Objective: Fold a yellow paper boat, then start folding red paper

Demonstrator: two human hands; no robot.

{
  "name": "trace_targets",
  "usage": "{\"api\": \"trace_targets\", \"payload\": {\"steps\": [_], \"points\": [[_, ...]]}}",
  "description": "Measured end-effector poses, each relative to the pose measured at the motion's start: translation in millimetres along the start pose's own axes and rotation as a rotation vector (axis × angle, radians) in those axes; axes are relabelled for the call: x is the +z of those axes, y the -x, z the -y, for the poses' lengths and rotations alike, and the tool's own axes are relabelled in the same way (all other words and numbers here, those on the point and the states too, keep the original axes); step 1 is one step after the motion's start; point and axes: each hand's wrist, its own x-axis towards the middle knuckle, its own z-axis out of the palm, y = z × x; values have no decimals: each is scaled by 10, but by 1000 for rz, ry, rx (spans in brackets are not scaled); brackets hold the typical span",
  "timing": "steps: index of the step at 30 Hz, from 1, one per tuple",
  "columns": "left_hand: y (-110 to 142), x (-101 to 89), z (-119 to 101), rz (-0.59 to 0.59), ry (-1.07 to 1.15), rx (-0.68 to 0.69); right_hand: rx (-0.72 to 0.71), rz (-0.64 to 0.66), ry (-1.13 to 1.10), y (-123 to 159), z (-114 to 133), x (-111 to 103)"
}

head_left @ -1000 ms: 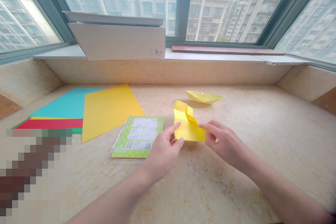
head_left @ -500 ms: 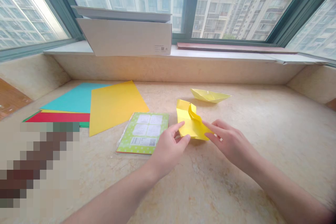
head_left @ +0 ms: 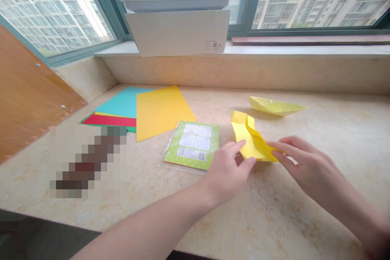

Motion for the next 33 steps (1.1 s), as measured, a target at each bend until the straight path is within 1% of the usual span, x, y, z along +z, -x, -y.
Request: {"api": "trace_targets", "payload": {"steps": [5,10,19,23,29,33], "points": [[36,-8,-54,30,-107,23,-46,-45,68,13,-9,-17],[56,-17,-102,31,-181,28,-46,-64,175,36,-33,-14],[76,-3,-92,5,-150,42,-100,-74,246,80,-84,26],[73,-9,-97,-11,-159,52,-84,-95,230,73,-50,33],[66,-16,-105,5,-183,56,-41,-95,264,27,16,18],[71,-12,-92,11,-164,47,-57,-49,296,29,23,3]]}}
